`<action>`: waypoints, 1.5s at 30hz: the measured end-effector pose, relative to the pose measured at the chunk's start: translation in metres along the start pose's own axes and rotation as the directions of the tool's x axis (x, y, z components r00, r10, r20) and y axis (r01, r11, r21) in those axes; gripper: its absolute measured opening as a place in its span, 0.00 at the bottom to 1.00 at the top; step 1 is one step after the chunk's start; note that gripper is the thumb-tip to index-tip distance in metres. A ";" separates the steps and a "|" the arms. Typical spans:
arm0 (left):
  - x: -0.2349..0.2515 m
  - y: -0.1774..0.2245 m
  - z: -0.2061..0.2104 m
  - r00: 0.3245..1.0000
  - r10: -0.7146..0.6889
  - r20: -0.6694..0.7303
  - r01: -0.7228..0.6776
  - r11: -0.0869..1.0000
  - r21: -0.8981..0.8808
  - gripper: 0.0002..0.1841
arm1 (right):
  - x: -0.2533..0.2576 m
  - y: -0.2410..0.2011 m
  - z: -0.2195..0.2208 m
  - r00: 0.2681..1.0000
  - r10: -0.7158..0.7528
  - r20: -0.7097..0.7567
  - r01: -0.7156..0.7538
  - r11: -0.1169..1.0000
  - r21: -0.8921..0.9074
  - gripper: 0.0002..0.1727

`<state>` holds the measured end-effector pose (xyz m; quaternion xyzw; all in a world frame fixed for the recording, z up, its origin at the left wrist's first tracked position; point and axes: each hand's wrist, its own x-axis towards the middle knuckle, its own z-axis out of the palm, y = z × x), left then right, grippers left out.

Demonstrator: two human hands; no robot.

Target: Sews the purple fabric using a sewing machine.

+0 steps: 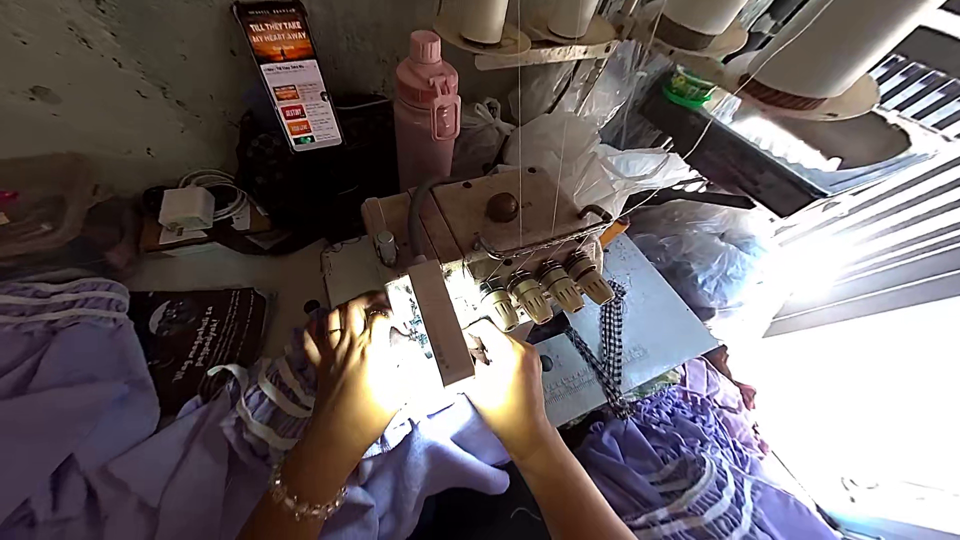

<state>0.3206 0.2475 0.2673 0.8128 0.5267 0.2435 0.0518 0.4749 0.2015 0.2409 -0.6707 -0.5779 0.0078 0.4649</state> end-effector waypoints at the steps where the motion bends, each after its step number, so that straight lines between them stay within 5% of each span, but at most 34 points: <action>1: 0.000 -0.002 0.000 1.000 -0.001 0.015 0.001 1.000 -0.016 0.23 | 0.000 0.001 0.001 1.000 0.004 -0.002 -0.004 1.000 0.020 0.12; 26: 0.011 -0.014 0.000 0.996 -0.022 0.087 0.024 0.999 -0.025 0.19 | 0.001 0.002 0.003 1.000 0.022 -0.018 -0.022 1.000 -0.006 0.10; 30: 0.026 -0.038 0.002 0.971 -0.065 0.230 0.137 0.939 -0.315 0.29 | 0.001 0.002 0.003 1.000 0.023 -0.017 -0.023 1.000 0.010 0.10; 32: 0.037 -0.050 0.003 0.969 -0.018 0.246 0.120 0.906 -0.406 0.27 | 0.001 0.001 0.003 1.000 0.023 -0.016 -0.023 1.000 0.006 0.10; 35: 0.039 -0.044 0.000 0.987 0.050 0.153 0.007 0.936 -0.352 0.13 | 0.001 0.002 0.003 1.000 0.022 -0.013 -0.022 1.000 0.000 0.11; 40: 0.023 -0.028 -0.001 0.991 0.133 -0.019 -0.133 0.991 -0.005 0.14 | 0.003 0.002 0.003 1.000 0.021 0.000 -0.021 1.000 0.010 0.12; 42: 0.018 -0.028 0.004 0.988 0.077 -0.135 -0.084 0.995 -0.053 0.13 | 0.002 0.002 0.003 1.000 0.026 0.000 -0.026 1.000 0.007 0.12; 45: 0.013 -0.028 0.007 0.984 -0.059 -0.170 -0.015 0.915 -0.403 0.13 | 0.003 0.002 0.003 1.000 0.025 -0.003 -0.025 1.000 0.013 0.12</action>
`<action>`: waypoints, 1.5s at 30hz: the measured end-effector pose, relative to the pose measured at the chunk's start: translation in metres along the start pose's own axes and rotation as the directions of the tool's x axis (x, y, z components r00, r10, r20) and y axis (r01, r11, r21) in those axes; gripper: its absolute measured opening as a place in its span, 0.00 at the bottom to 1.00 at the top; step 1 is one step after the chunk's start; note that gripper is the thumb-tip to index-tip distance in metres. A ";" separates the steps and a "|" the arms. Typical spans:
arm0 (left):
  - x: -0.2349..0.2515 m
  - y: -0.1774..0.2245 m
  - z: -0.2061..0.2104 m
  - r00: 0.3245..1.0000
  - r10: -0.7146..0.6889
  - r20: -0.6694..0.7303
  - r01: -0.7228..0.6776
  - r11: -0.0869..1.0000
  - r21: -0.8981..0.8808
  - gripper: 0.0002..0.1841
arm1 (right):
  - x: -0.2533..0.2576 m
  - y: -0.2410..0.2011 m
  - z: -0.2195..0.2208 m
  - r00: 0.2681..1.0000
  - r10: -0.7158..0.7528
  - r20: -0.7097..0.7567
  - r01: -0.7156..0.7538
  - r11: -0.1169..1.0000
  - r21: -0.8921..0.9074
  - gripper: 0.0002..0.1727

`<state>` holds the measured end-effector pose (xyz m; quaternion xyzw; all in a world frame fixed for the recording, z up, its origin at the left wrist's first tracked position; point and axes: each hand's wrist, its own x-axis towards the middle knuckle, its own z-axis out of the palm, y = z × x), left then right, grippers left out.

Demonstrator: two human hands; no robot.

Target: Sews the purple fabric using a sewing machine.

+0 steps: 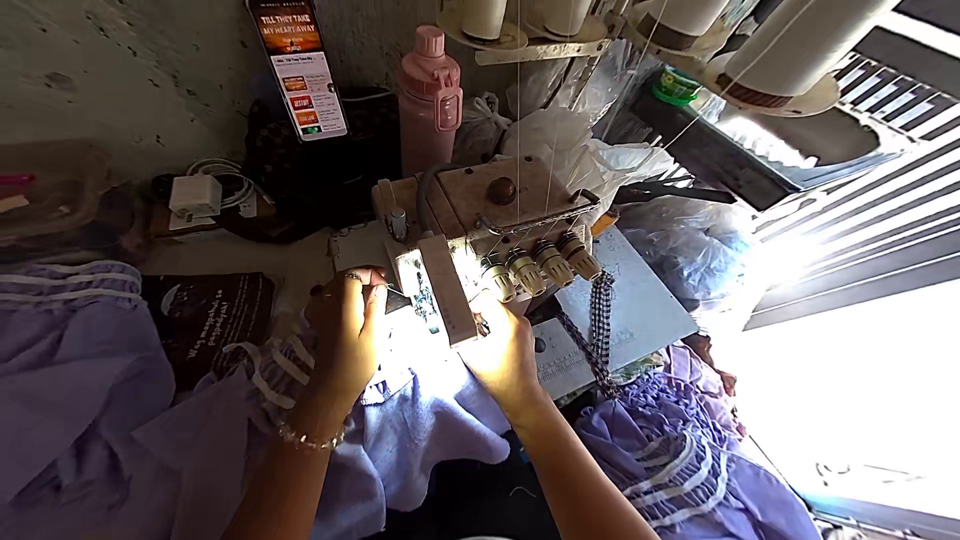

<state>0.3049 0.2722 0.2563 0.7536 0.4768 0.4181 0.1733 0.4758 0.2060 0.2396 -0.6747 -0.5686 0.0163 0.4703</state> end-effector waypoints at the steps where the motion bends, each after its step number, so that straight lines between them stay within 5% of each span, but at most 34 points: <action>1: -0.001 0.003 -0.001 0.997 -0.070 0.025 0.073 0.988 -0.138 0.12 | 0.000 0.001 0.001 1.000 -0.003 -0.007 0.003 1.000 0.005 0.12; 4: -0.001 0.008 -0.006 0.974 -0.195 0.118 0.227 0.886 -0.404 0.10 | -0.001 0.002 0.001 1.000 -0.007 -0.006 0.007 1.000 0.017 0.12; 6: -0.001 0.005 -0.006 0.984 -0.142 0.105 0.163 0.961 -0.224 0.11 | -0.001 0.002 0.001 1.000 -0.008 -0.006 0.008 1.000 0.019 0.13; 9: -0.004 0.008 -0.005 0.989 0.093 0.117 -0.110 0.983 0.147 0.09 | -0.001 0.000 0.001 1.000 -0.010 -0.010 0.010 1.000 0.010 0.13; 12: 0.011 0.011 -0.015 0.954 0.101 0.284 -0.160 0.968 0.195 0.08 | 0.000 -0.002 -0.001 1.000 -0.014 -0.006 0.014 1.000 0.007 0.13; 16: 0.042 0.015 -0.030 0.859 0.044 0.511 -0.127 0.984 0.129 0.06 | 0.000 -0.001 0.000 1.000 -0.022 -0.011 0.022 1.000 0.006 0.13; 20: 0.075 0.022 -0.034 0.672 -0.154 0.725 0.033 0.983 0.178 0.10 | 0.000 0.000 -0.001 1.000 -0.029 0.000 0.029 1.000 -0.002 0.13; 22: 0.081 0.020 -0.032 0.646 -0.129 0.752 0.025 0.989 0.148 0.11 | 0.000 0.001 -0.001 0.999 -0.035 0.001 0.035 0.999 0.001 0.14; 27: 0.063 0.003 -0.024 0.853 0.003 0.522 -0.167 0.949 0.268 0.13 | -0.001 0.001 -0.011 0.996 -0.075 0.040 0.076 0.997 -0.028 0.13; 31: 0.055 -0.017 -0.045 0.956 0.041 0.291 -0.130 0.948 0.292 0.11 | -0.004 -0.002 -0.018 0.968 -0.242 -0.066 0.237 0.969 -0.072 0.12; 35: 0.015 0.002 -0.077 0.963 0.150 0.224 -0.191 0.966 0.174 0.09 | -0.009 -0.008 -0.014 0.931 -0.363 -0.043 0.365 0.929 0.063 0.11; 40: -0.036 0.039 -0.044 0.929 0.283 0.238 -0.317 0.941 0.118 0.13 | -0.012 -0.006 -0.004 0.888 -0.456 0.058 0.452 0.889 0.070 0.11; 45: -0.029 0.039 -0.037 0.965 0.166 0.205 -0.224 0.927 0.302 0.19 | -0.010 0.008 -0.012 0.931 -0.361 0.057 0.357 0.932 0.063 0.15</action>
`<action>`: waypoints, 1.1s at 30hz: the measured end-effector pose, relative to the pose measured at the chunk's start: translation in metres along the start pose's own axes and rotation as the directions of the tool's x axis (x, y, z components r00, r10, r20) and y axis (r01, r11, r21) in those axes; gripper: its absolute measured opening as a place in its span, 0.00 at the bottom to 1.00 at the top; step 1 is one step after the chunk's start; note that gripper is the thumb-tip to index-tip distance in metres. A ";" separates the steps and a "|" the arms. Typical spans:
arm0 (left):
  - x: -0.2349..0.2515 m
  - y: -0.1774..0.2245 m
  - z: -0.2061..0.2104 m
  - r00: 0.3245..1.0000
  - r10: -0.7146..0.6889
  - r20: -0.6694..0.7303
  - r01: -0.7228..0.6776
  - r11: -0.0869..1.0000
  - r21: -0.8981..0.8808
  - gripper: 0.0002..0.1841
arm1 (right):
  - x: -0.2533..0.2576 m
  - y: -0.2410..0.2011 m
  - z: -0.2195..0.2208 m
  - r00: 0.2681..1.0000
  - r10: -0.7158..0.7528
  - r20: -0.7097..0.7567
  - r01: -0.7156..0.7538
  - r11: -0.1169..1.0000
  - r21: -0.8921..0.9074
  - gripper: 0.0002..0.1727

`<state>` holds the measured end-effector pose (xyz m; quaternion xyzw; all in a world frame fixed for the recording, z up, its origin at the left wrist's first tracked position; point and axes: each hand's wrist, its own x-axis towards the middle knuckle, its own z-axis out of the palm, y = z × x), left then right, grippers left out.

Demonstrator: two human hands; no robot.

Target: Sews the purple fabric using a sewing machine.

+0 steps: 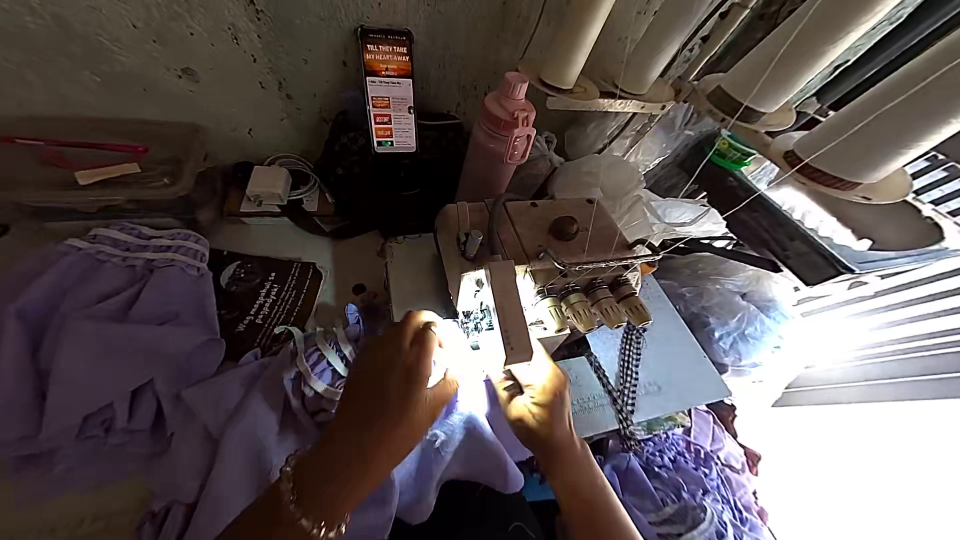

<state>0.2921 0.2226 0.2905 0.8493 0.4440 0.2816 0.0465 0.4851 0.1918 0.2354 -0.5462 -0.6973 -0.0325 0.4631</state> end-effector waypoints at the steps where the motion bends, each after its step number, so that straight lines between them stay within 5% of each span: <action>1: 0.003 -0.003 0.004 1.000 -0.018 -0.022 0.020 0.997 0.077 0.19 | 0.000 0.004 0.000 0.999 0.035 0.003 -0.035 0.999 0.013 0.14; 4: 0.003 0.001 0.019 0.989 0.058 -0.139 -0.028 0.978 0.206 0.16 | 0.000 0.014 0.001 0.995 0.101 -0.003 -0.100 0.990 0.096 0.12; 6: -0.010 0.018 0.022 0.967 0.128 -0.219 -0.094 0.983 0.157 0.09 | -0.004 0.018 -0.003 0.985 0.167 -0.037 -0.153 0.958 0.242 0.12; 8: -0.038 0.036 0.016 0.975 0.048 -0.217 -0.046 0.999 0.016 0.10 | -0.010 0.024 -0.010 0.966 0.258 0.003 -0.238 0.886 0.397 0.11; 9: -0.057 0.044 0.010 0.987 -0.053 -0.153 0.044 0.997 -0.066 0.13 | -0.015 0.027 -0.015 0.952 0.294 0.079 -0.298 0.843 0.449 0.10; 11: -0.097 0.047 0.001 0.947 -0.314 0.070 0.321 0.937 -0.135 0.33 | -0.028 0.030 -0.022 0.895 0.336 0.295 -0.445 0.735 0.512 0.14; 13: -0.127 0.031 0.003 0.781 -0.546 0.303 0.575 0.818 -0.009 0.45 | -0.043 0.029 -0.020 0.819 0.364 0.443 -0.569 0.607 0.554 0.13; 14: -0.138 0.021 0.004 0.714 -0.604 0.355 0.627 0.776 0.061 0.38 | -0.050 0.025 -0.018 0.800 0.386 0.459 -0.599 0.556 0.576 0.09; 17: -0.148 -0.004 -0.014 0.722 -0.592 0.358 0.579 0.800 0.156 0.17 | -0.065 0.010 -0.008 0.795 0.452 0.405 -0.596 0.454 0.662 0.04; 20: -0.127 -0.066 -0.020 0.914 -0.398 0.082 0.379 0.907 0.181 0.17 | -0.072 -0.009 0.007 0.812 0.459 0.360 -0.558 0.428 0.711 0.04; 23: -0.064 -0.116 -0.022 0.978 -0.206 0.030 0.194 0.953 0.232 0.23 | -0.076 -0.026 0.025 0.779 0.509 0.366 -0.577 0.356 0.735 0.06; 26: -0.034 -0.085 -0.041 0.983 -0.169 0.066 0.149 0.960 0.239 0.50 | -0.077 -0.029 0.023 0.738 0.562 0.373 -0.601 0.296 0.743 0.06; 27: -0.039 -0.062 -0.044 0.996 -0.084 0.004 0.081 0.966 0.244 0.48 | -0.079 -0.029 0.018 0.726 0.567 0.389 -0.612 0.276 0.741 0.06; 30: -0.073 0.013 -0.017 0.987 0.027 -0.159 -0.027 1.000 0.007 0.17 | -0.082 -0.029 0.005 0.714 0.543 0.442 -0.631 0.227 0.742 0.06; 33: -0.094 0.028 0.049 0.987 0.012 -0.162 -0.021 0.998 -0.057 0.18 | -0.083 -0.028 -0.001 0.736 0.486 0.471 -0.627 0.228 0.745 0.04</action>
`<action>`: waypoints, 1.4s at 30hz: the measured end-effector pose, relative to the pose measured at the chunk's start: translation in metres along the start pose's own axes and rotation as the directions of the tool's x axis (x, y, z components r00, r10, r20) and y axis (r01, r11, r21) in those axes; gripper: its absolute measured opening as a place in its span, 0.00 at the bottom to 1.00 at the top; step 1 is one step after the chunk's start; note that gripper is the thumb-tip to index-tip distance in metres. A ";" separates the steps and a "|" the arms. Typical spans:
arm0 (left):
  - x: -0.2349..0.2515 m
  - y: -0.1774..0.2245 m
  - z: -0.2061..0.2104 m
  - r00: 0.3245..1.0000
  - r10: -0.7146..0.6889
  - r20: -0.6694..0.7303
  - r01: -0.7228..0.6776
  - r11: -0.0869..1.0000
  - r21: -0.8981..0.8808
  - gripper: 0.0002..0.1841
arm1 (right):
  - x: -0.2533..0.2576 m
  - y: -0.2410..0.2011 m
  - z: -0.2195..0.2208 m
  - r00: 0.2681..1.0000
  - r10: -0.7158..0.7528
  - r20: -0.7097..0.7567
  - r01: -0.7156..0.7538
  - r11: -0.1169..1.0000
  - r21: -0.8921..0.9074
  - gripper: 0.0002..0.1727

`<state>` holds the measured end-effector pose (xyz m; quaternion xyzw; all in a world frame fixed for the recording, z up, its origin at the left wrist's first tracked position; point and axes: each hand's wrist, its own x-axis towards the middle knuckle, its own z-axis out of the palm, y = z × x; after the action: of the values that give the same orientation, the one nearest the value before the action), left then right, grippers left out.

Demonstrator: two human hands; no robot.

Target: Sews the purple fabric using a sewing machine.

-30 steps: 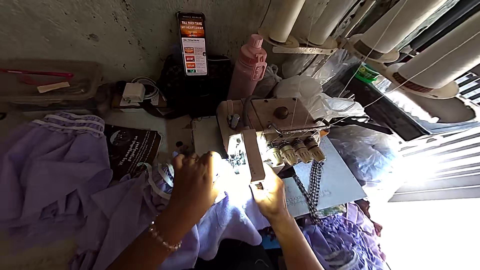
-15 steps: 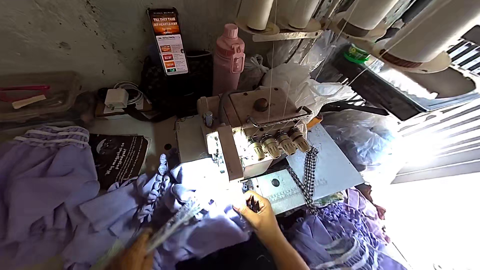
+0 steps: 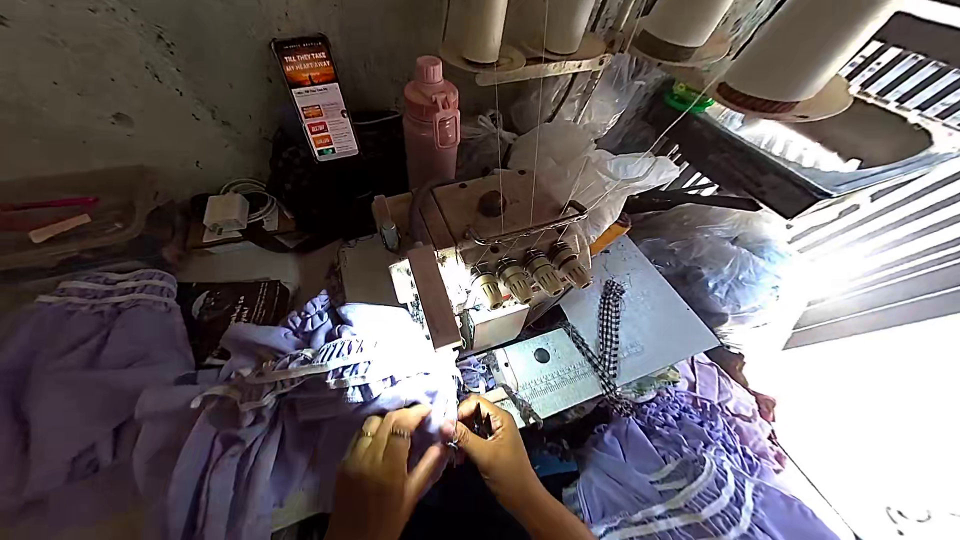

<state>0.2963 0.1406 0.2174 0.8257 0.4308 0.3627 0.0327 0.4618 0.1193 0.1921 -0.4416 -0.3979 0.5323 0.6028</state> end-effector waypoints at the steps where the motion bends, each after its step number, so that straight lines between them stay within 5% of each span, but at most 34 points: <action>1: -0.005 -0.006 0.014 1.000 -0.025 -0.014 0.025 1.000 0.017 0.16 | 0.000 -0.001 -0.001 1.000 -0.006 0.013 0.006 1.000 -0.004 0.05; 8: -0.016 -0.026 -0.005 0.967 -0.242 0.080 0.253 0.875 -0.412 0.12 | 0.002 0.005 -0.007 0.999 0.024 -0.032 -0.025 0.999 -0.022 0.06; 10: -0.010 -0.022 -0.026 0.959 -0.261 0.111 0.284 0.864 -0.415 0.16 | 0.008 0.011 -0.006 0.989 -0.126 -0.073 0.114 0.983 -0.143 0.08; 13: 0.017 0.001 -0.046 0.963 -0.254 0.093 0.270 0.912 -0.309 0.21 | 0.031 0.005 -0.006 0.852 -0.516 -0.090 0.442 0.800 -0.406 0.11; 15: 0.034 0.012 -0.047 0.969 -0.238 0.059 0.244 0.961 -0.132 0.25 | 0.048 -0.014 -0.001 0.792 -0.607 -0.069 0.476 0.684 -0.552 0.11; 17: 0.047 0.014 -0.045 0.980 -0.192 0.060 0.188 0.980 0.060 0.30 | 0.060 -0.030 0.007 0.816 -0.576 -0.055 0.373 0.596 -0.711 0.14; 19: 0.056 0.012 -0.043 0.995 -0.091 0.039 0.083 0.981 0.173 0.19 | 0.067 -0.037 0.012 0.853 -0.520 -0.055 0.289 0.555 -0.780 0.17; 23: 0.070 0.001 -0.027 0.997 -0.065 -0.049 0.067 0.997 0.033 0.15 | 0.066 -0.039 0.013 0.891 -0.449 -0.073 0.258 0.631 -0.732 0.15; 26: 0.082 -0.005 -0.018 0.978 -0.199 -0.057 0.196 0.979 -0.048 0.21 | 0.067 -0.034 0.013 0.886 -0.456 -0.080 0.253 0.621 -0.742 0.17; 29: 0.087 -0.003 -0.021 0.971 -0.236 0.032 0.236 0.972 -0.001 0.40 | 0.067 -0.036 0.016 0.882 -0.463 -0.090 0.220 0.573 -0.790 0.25; 33: 0.087 -0.007 -0.019 0.999 -0.045 0.005 0.044 0.982 0.184 0.15 | 0.070 -0.035 0.022 0.861 -0.492 -0.128 0.183 0.535 -0.825 0.22; 42: 0.064 0.019 -0.009 1.000 0.003 -0.028 0.005 0.955 0.295 0.12 | 0.074 -0.026 0.020 0.905 -0.389 -0.172 0.192 0.735 -0.650 0.14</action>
<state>0.3273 0.1730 0.2674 0.8160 0.4809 0.3059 -0.0968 0.4588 0.1937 0.2233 -0.6205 -0.5199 0.1974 0.5530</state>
